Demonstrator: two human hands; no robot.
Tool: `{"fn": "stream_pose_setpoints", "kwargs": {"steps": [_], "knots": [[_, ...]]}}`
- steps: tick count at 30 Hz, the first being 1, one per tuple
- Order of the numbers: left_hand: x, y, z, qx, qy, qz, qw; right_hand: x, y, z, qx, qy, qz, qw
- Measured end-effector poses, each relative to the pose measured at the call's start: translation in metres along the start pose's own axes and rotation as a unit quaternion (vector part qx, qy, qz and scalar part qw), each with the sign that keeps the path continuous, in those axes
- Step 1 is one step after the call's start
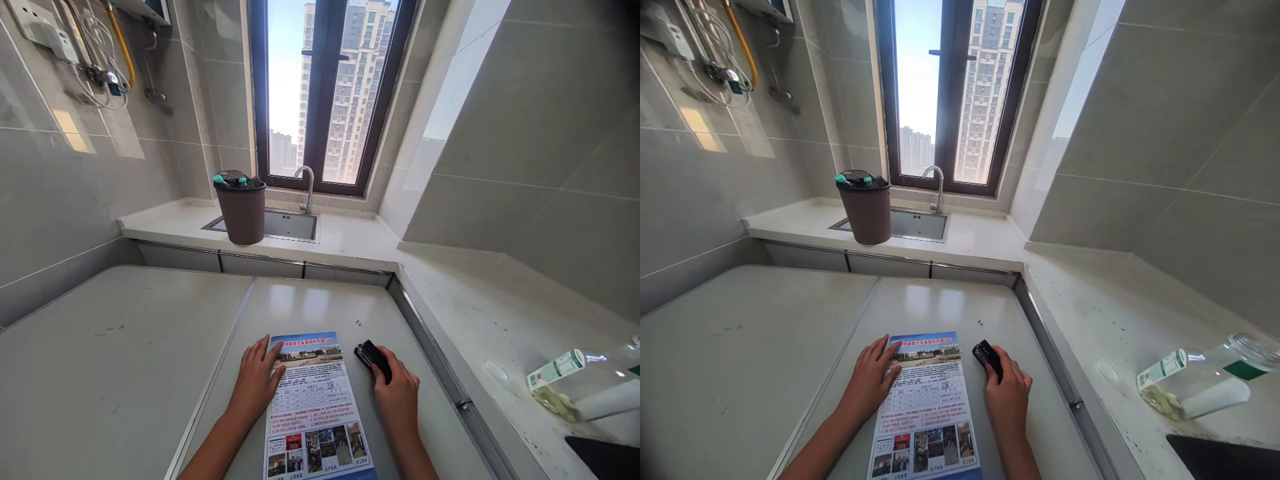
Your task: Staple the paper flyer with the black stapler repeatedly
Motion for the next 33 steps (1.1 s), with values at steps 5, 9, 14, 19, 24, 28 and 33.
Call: {"fn": "stream_pose_setpoints", "kwargs": {"steps": [5,9,14,19,24,28,33], "knots": [[0.001,0.005,0.008,-0.072,-0.011,0.014,0.997,-0.005,0.004,-0.009,-0.030,0.053,0.032,0.998],[0.003,0.003,0.015,-0.155,-0.028,0.019,0.987,-0.010,0.017,-0.014,-0.036,0.106,0.062,0.992],[0.004,-0.001,0.022,-0.216,-0.059,0.024,0.974,-0.013,0.032,-0.011,-0.013,0.140,0.084,0.987],[0.001,0.008,0.026,-0.258,-0.085,0.060,0.960,-0.015,0.038,-0.013,-0.017,0.155,0.078,0.985],[-0.005,0.030,0.026,-0.308,-0.128,0.140,0.932,-0.019,0.047,-0.014,-0.023,0.146,0.110,0.983],[-0.007,0.042,0.030,-0.312,-0.180,0.173,0.917,-0.027,0.058,-0.016,-0.036,0.145,0.134,0.980],[-0.003,0.039,0.025,-0.315,-0.155,0.178,0.919,-0.037,0.070,-0.022,-0.019,0.178,0.129,0.975]]}}
Point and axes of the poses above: each hand's wrist, its own x-axis towards the middle knuckle, its own z-axis out of the back of the hand, y = z × x, the point moved 8 cm from there along x, towards the middle knuckle, and after that the axes turned 14 degrees about -z, right-handed, at the moved point
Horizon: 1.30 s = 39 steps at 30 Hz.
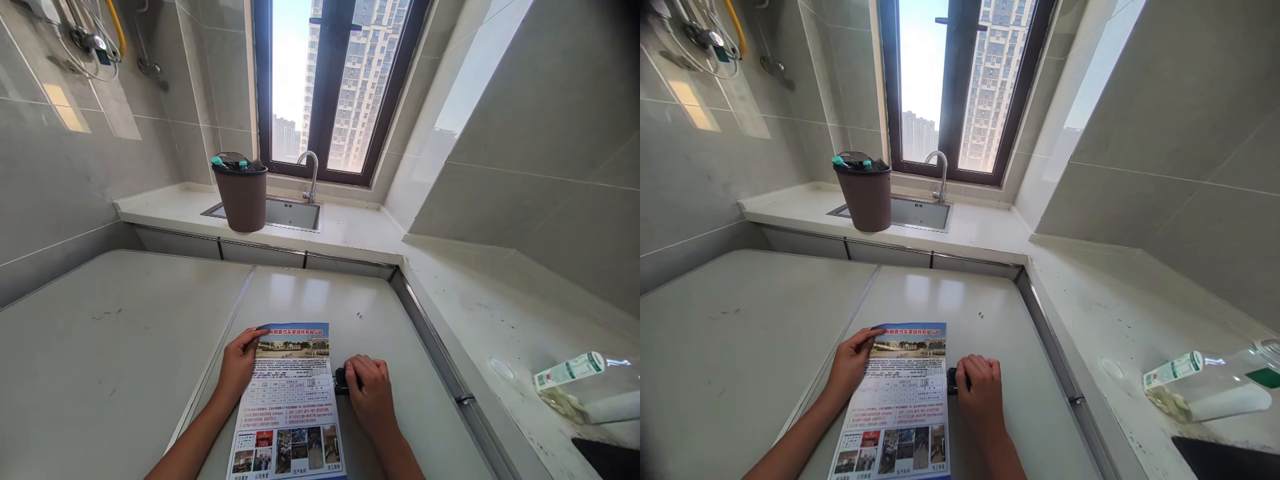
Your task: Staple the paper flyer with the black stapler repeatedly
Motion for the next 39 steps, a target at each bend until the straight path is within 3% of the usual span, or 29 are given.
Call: {"fn": "stream_pose_setpoints", "kwargs": {"steps": [10,27,39], "knots": [[0.000,-0.007,-0.009,0.004,0.020,-0.015,1.000,-0.004,0.015,-0.007,0.102,-0.017,0.003,0.995],[-0.002,-0.001,-0.013,-0.009,0.021,-0.007,1.000,-0.008,0.036,-0.013,0.018,-0.057,0.075,0.995],[-0.002,-0.003,-0.014,-0.009,0.022,-0.001,1.000,-0.010,0.035,-0.008,0.068,-0.089,0.084,0.990]]}}
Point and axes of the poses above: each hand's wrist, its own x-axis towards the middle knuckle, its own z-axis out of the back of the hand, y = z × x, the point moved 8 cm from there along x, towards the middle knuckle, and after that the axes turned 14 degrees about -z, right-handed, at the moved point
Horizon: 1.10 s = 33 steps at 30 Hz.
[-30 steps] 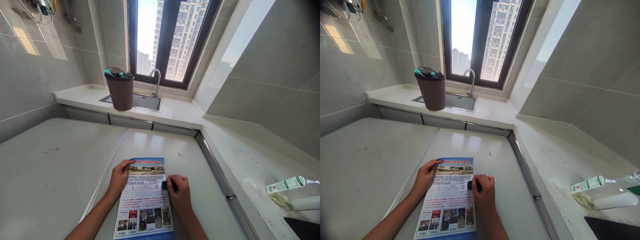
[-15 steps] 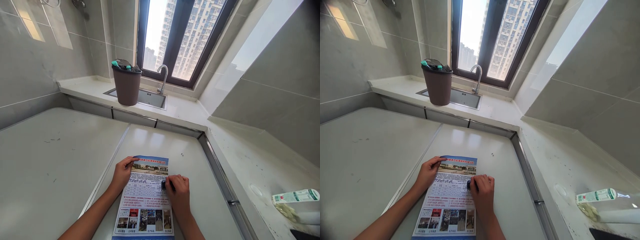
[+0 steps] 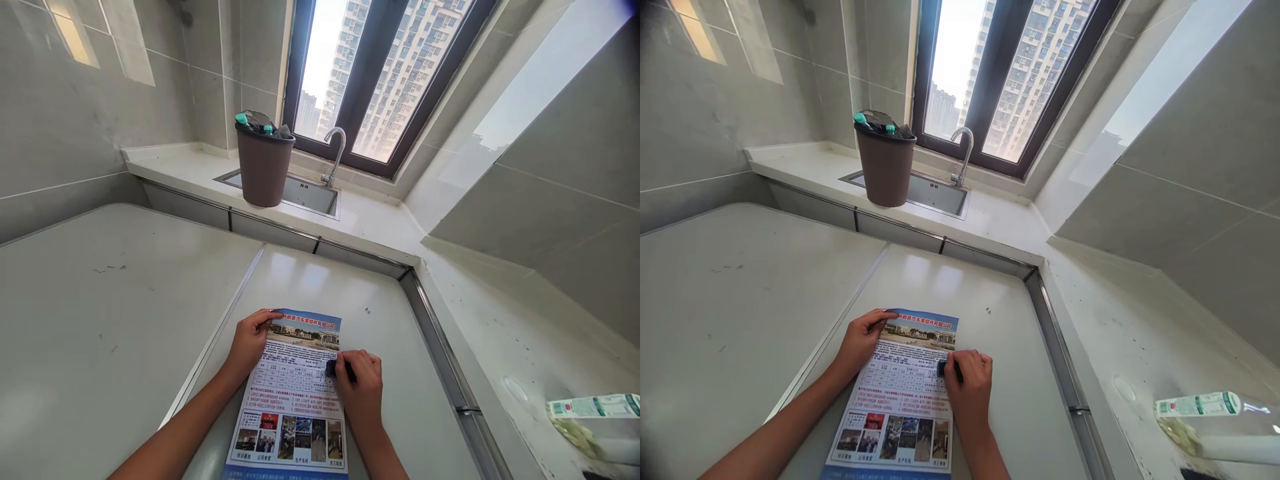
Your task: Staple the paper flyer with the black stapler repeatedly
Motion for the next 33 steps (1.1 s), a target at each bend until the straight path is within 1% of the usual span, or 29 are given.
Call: {"fn": "stream_pose_setpoints", "kwargs": {"steps": [4,12,16,19,22,27,29,31,33], "knots": [[-0.001,0.003,-0.001,-0.003,0.003,0.003,1.000,0.000,0.002,-0.001,-0.018,0.004,0.006,1.000],[0.001,-0.001,-0.001,0.002,-0.001,-0.011,1.000,0.000,0.000,-0.006,-0.048,0.011,-0.007,0.999],[0.001,0.001,-0.001,0.002,-0.001,-0.008,1.000,-0.001,0.000,-0.008,-0.072,0.010,-0.004,0.997],[0.000,0.002,-0.001,0.007,-0.002,-0.008,1.000,0.000,0.002,-0.010,-0.096,0.008,0.006,0.995],[0.000,0.002,-0.001,0.000,0.001,-0.010,1.000,0.001,0.007,-0.013,-0.122,0.007,0.030,0.992],[0.000,-0.003,0.000,-0.005,0.000,-0.021,1.000,0.000,0.013,-0.020,-0.161,0.018,0.052,0.985],[0.000,-0.005,-0.001,0.003,0.005,-0.025,1.000,0.000,0.012,-0.019,-0.160,0.020,0.050,0.986],[0.001,-0.007,-0.002,0.015,0.015,-0.029,0.999,0.001,0.007,-0.015,-0.135,0.028,0.039,0.990],[0.002,-0.007,-0.003,0.030,0.028,-0.035,0.999,0.004,0.001,-0.009,-0.095,0.058,0.021,0.994]]}}
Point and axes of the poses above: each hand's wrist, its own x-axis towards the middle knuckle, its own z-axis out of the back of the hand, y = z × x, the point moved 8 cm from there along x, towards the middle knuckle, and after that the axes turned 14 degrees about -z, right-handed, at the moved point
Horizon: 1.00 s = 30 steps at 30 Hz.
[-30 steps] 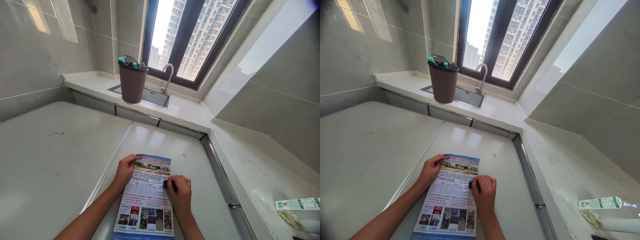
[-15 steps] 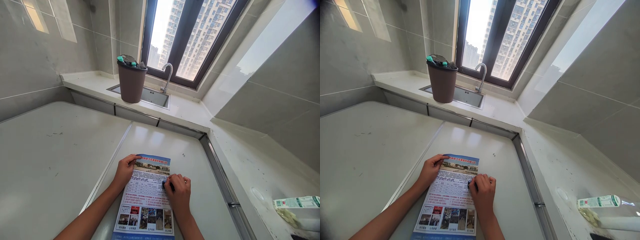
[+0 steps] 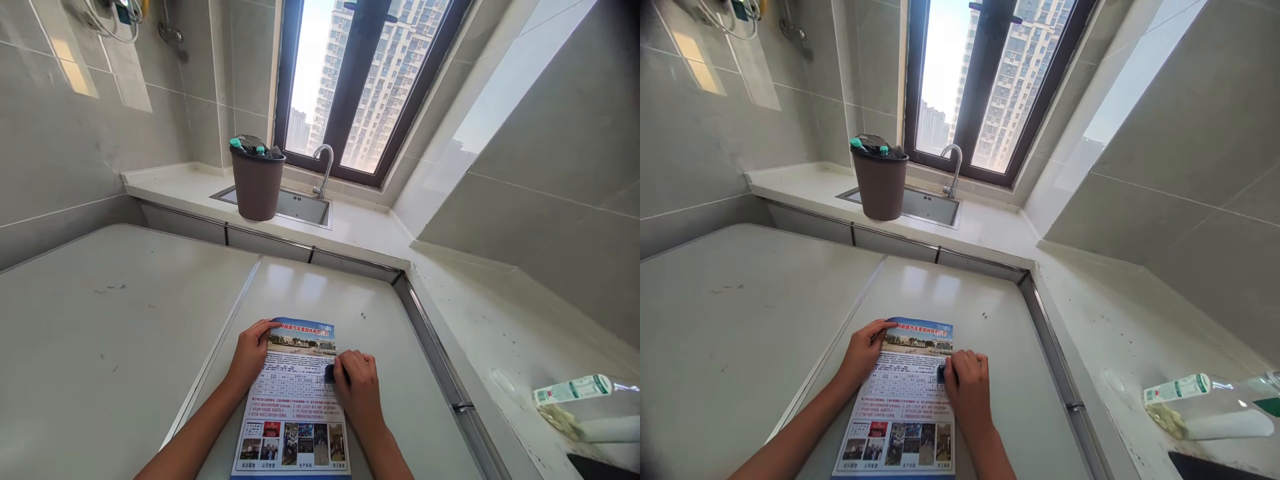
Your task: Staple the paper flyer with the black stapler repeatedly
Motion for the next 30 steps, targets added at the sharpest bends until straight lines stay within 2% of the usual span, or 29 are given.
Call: {"fn": "stream_pose_setpoints", "kwargs": {"steps": [5,7,10,13,16,20,23,27,30], "knots": [[0.002,0.002,-0.003,0.027,0.018,-0.020,0.999,0.001,-0.010,0.010,0.043,0.100,0.028,0.994],[0.002,0.003,-0.003,0.030,0.018,-0.020,0.999,0.001,-0.016,0.013,0.032,0.111,0.031,0.993],[0.002,0.004,-0.002,0.028,0.017,-0.019,0.999,0.002,-0.033,0.010,0.035,0.112,-0.003,0.993],[0.003,0.005,-0.001,0.011,0.008,-0.012,1.000,0.005,-0.057,0.006,0.051,0.059,-0.085,0.993],[0.003,0.006,0.001,0.002,-0.005,-0.005,1.000,0.006,-0.071,0.013,0.048,-0.050,-0.147,0.987],[0.003,0.010,-0.002,0.007,0.008,-0.001,1.000,0.006,-0.054,0.031,-0.003,-0.168,-0.156,0.973],[0.003,0.013,-0.003,0.016,0.015,-0.003,1.000,0.006,-0.032,0.042,-0.025,-0.209,-0.163,0.964],[0.002,0.013,-0.003,0.016,0.017,-0.006,1.000,0.006,0.002,0.038,-0.004,-0.205,-0.145,0.968],[0.002,0.012,-0.002,0.014,0.014,-0.004,1.000,0.006,0.022,0.016,0.053,-0.147,-0.152,0.976]]}}
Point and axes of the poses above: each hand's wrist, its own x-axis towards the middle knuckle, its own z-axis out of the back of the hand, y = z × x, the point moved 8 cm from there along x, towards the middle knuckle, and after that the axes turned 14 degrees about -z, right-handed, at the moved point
